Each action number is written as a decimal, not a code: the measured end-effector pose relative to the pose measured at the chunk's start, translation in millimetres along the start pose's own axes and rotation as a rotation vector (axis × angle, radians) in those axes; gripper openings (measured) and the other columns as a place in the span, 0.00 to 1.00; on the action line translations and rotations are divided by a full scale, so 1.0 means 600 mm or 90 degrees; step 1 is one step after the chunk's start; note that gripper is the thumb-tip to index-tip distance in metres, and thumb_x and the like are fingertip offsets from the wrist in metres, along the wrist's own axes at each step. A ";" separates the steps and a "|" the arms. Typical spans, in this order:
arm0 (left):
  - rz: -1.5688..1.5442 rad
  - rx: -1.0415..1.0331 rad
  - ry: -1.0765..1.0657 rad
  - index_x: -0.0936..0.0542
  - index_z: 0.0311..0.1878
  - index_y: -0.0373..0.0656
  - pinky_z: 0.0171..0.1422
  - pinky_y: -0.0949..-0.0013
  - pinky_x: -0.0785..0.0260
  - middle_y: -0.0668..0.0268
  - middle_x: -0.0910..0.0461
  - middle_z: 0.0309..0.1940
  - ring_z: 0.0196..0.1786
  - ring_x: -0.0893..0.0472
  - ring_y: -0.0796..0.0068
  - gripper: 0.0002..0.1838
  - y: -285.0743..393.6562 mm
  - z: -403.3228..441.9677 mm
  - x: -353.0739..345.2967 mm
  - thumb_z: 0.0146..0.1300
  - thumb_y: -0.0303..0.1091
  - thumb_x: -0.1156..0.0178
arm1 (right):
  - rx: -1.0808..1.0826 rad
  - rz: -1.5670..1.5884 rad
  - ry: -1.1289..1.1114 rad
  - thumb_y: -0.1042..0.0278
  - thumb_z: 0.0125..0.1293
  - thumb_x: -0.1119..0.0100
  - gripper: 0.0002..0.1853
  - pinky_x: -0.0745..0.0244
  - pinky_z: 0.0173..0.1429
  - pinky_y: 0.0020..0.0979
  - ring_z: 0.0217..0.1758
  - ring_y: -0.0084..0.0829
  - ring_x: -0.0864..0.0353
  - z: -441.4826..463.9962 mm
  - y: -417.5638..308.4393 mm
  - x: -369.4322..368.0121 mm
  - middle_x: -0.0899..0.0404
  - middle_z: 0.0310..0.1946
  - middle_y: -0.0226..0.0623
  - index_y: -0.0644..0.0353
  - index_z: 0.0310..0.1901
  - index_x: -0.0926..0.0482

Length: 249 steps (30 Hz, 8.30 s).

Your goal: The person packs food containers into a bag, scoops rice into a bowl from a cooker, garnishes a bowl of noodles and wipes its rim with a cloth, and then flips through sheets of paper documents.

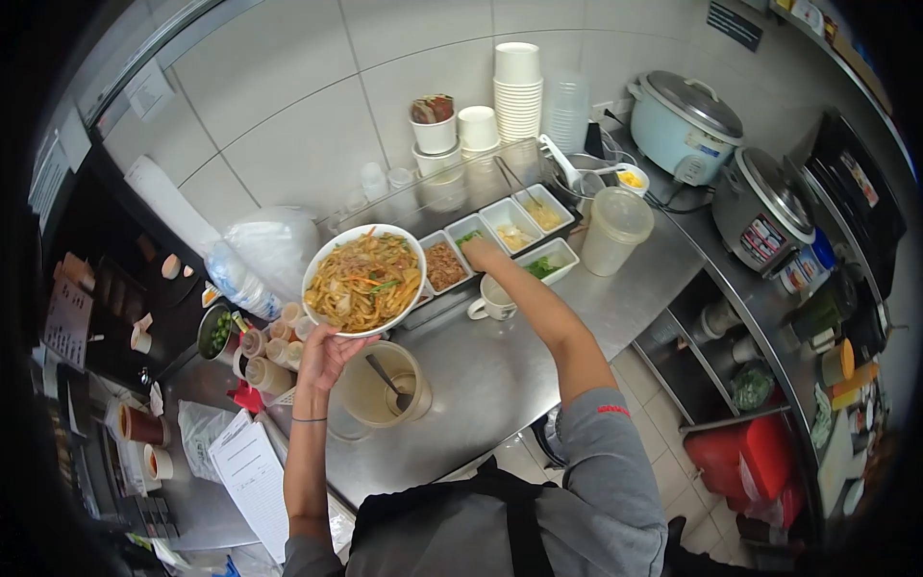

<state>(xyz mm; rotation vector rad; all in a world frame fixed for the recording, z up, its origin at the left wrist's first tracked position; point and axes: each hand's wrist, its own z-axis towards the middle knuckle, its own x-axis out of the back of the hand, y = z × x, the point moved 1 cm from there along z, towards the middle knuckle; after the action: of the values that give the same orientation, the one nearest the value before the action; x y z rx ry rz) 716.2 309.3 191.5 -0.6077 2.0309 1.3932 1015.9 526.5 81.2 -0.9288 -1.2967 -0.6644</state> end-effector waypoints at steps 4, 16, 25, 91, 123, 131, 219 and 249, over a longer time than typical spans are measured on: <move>0.053 -0.035 0.027 0.52 0.62 0.39 0.42 0.64 0.18 0.40 0.26 0.47 0.42 0.20 0.44 0.28 -0.004 0.001 -0.015 0.60 0.27 0.54 | -0.039 0.005 0.047 0.78 0.46 0.42 0.07 0.24 0.41 0.41 0.35 0.49 0.19 0.009 0.014 -0.021 0.21 0.29 0.54 0.63 0.29 0.17; 0.058 -0.043 -0.001 0.55 0.65 0.42 0.42 0.63 0.18 0.40 0.28 0.49 0.41 0.20 0.44 0.33 -0.005 0.020 -0.020 0.57 0.24 0.56 | 0.128 0.657 -0.153 0.76 0.54 0.38 0.08 0.20 0.38 0.24 0.34 0.26 0.17 0.010 -0.174 0.306 0.18 0.30 0.38 0.67 0.37 0.19; 0.074 -0.096 -0.005 0.44 0.61 0.30 0.49 0.62 0.21 0.42 0.26 0.50 0.49 0.22 0.45 0.27 0.011 -0.091 -0.005 0.58 0.29 0.53 | 0.331 0.020 0.203 0.75 0.48 0.41 0.08 0.26 0.37 0.37 0.32 0.44 0.19 -0.051 -0.437 0.390 0.20 0.28 0.49 0.63 0.32 0.18; 0.617 0.054 0.259 0.32 0.63 0.47 0.22 0.77 0.32 0.69 0.24 0.20 0.19 0.26 0.82 0.22 0.456 -1.027 1.199 0.67 0.41 0.50 | 0.395 0.123 -0.193 0.64 0.43 0.32 0.13 0.26 0.37 0.31 0.29 0.29 0.21 0.266 -1.650 -0.357 0.19 0.26 0.35 0.59 0.32 0.20; 0.940 -0.276 0.349 0.22 0.43 0.44 0.42 0.57 0.28 0.57 0.18 0.36 0.40 0.19 0.56 0.19 0.535 -0.813 1.038 0.56 0.48 0.40 | 0.283 0.780 -0.368 0.74 0.55 0.36 0.07 0.29 0.46 0.22 0.40 0.17 0.23 0.137 -1.659 -0.283 0.19 0.35 0.27 0.60 0.37 0.18; 0.950 -0.325 0.464 0.20 0.33 0.40 0.39 0.65 0.29 0.61 0.18 0.27 0.32 0.18 0.64 0.10 0.541 -0.755 1.035 0.50 0.35 0.34 | 0.288 0.647 -0.226 0.67 0.55 0.33 0.13 0.31 0.39 0.20 0.37 0.17 0.24 0.158 -1.645 -0.263 0.20 0.35 0.26 0.59 0.42 0.20; 0.738 -0.028 0.361 0.35 0.63 0.40 0.23 0.69 0.22 0.56 0.20 0.24 0.18 0.21 0.70 0.24 0.458 -1.084 1.167 0.62 0.27 0.58 | 0.395 0.533 -0.450 0.83 0.59 0.56 0.15 0.34 0.55 0.26 0.46 0.26 0.24 0.036 -1.672 -0.361 0.19 0.40 0.33 0.60 0.40 0.19; 1.223 -0.238 0.341 0.21 0.41 0.48 0.46 0.57 0.28 0.58 0.19 0.33 0.41 0.20 0.57 0.11 0.491 -1.007 1.149 0.62 0.39 0.48 | 0.472 0.422 -0.056 0.74 0.45 0.35 0.04 0.27 0.39 0.31 0.33 0.34 0.23 0.051 -1.669 -0.382 0.23 0.29 0.38 0.60 0.23 0.20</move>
<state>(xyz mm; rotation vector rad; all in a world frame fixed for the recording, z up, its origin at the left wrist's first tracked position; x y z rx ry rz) -104.0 -180.9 72.9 1.5422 2.6737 2.7341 112.4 37.6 54.5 -0.6936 -1.0846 0.3666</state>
